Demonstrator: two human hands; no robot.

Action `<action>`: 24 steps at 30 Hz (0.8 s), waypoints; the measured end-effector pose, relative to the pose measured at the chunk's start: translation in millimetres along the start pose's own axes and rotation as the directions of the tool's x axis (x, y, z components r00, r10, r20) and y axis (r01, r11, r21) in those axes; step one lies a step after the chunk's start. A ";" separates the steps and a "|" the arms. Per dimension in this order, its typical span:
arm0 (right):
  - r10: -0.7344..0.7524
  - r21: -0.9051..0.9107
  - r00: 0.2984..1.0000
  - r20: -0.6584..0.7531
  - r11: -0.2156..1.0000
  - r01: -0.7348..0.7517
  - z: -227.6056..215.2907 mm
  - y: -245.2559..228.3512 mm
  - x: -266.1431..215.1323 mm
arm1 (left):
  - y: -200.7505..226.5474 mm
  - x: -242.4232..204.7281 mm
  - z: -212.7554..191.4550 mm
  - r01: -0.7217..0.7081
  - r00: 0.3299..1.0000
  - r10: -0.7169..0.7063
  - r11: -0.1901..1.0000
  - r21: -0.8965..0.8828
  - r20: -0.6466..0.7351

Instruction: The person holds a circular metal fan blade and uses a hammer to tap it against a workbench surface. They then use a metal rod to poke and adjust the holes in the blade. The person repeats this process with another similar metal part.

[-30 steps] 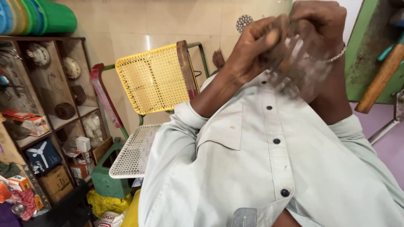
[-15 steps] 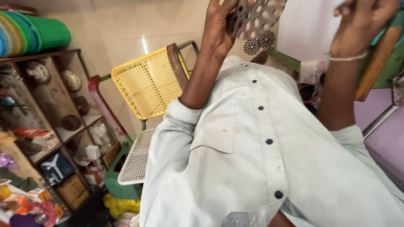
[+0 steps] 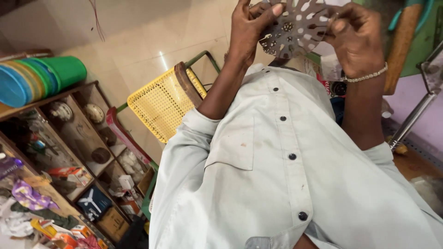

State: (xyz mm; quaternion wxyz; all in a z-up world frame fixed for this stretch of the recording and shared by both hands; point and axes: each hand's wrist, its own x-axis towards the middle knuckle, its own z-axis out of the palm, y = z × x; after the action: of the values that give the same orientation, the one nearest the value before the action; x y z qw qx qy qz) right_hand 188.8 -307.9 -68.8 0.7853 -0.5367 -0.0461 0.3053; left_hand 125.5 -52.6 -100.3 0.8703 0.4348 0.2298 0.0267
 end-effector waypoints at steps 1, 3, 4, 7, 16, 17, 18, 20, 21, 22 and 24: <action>0.012 -0.007 1.000 -0.001 1.000 -0.012 -1.0 -4.2 5.0 | 0.9 0.5 2.6 0.016 1.000 -0.016 1.000 0.009 0.006; -0.017 -0.069 0.999 -0.039 0.998 0.014 -1.8 -6.5 5.8 | 4.9 -2.5 6.6 0.021 1.000 -0.022 0.997 0.074 0.019; -0.021 -0.084 0.999 -0.048 0.996 0.017 -5.2 -6.7 6.1 | 5.8 -3.9 10.1 0.022 0.999 -0.025 0.994 0.104 0.030; -0.004 -0.143 0.996 -0.089 0.990 -0.009 -10.6 0.0 9.1 | 9.3 -9.9 24.7 -0.004 0.998 -0.005 0.992 0.130 0.067; 0.153 0.136 0.986 0.065 0.978 -0.160 -23.7 7.3 25.2 | -19.3 4.0 40.1 0.127 0.992 -0.127 0.991 -0.042 0.011; 0.197 0.029 0.979 0.054 0.980 -0.199 -28.2 6.2 26.0 | -25.6 5.1 39.3 0.143 0.989 -0.144 0.988 -0.055 -0.014; 0.240 -0.081 0.970 0.041 0.968 -0.236 -33.6 4.7 29.5 | -31.3 5.9 38.8 0.155 0.987 -0.159 0.985 -0.071 -0.040; 0.279 -0.253 0.960 0.021 0.930 -0.265 -43.4 4.2 36.6 | -41.0 7.5 37.8 0.150 0.986 -0.157 0.982 -0.115 -0.054; 0.278 -0.316 0.960 0.020 0.913 -0.258 -47.5 5.4 40.3 | -44.8 7.7 36.6 0.133 0.989 -0.140 0.981 -0.143 -0.042; 0.281 -0.375 0.959 0.017 0.891 -0.255 -51.2 6.9 41.2 | -48.7 6.5 35.3 0.120 0.991 -0.127 0.978 -0.172 -0.033; 0.276 -0.299 0.961 0.030 0.920 -0.255 -51.3 10.8 43.0 | -51.6 6.8 30.7 0.093 0.993 -0.100 0.988 -0.121 -0.056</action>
State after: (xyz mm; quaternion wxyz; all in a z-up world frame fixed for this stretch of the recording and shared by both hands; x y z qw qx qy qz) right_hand 239.5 -324.4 -110.7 0.6465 -0.6367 -0.0457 0.4178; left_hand 136.7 -105.8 -126.7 0.8872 0.3698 0.2757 0.0117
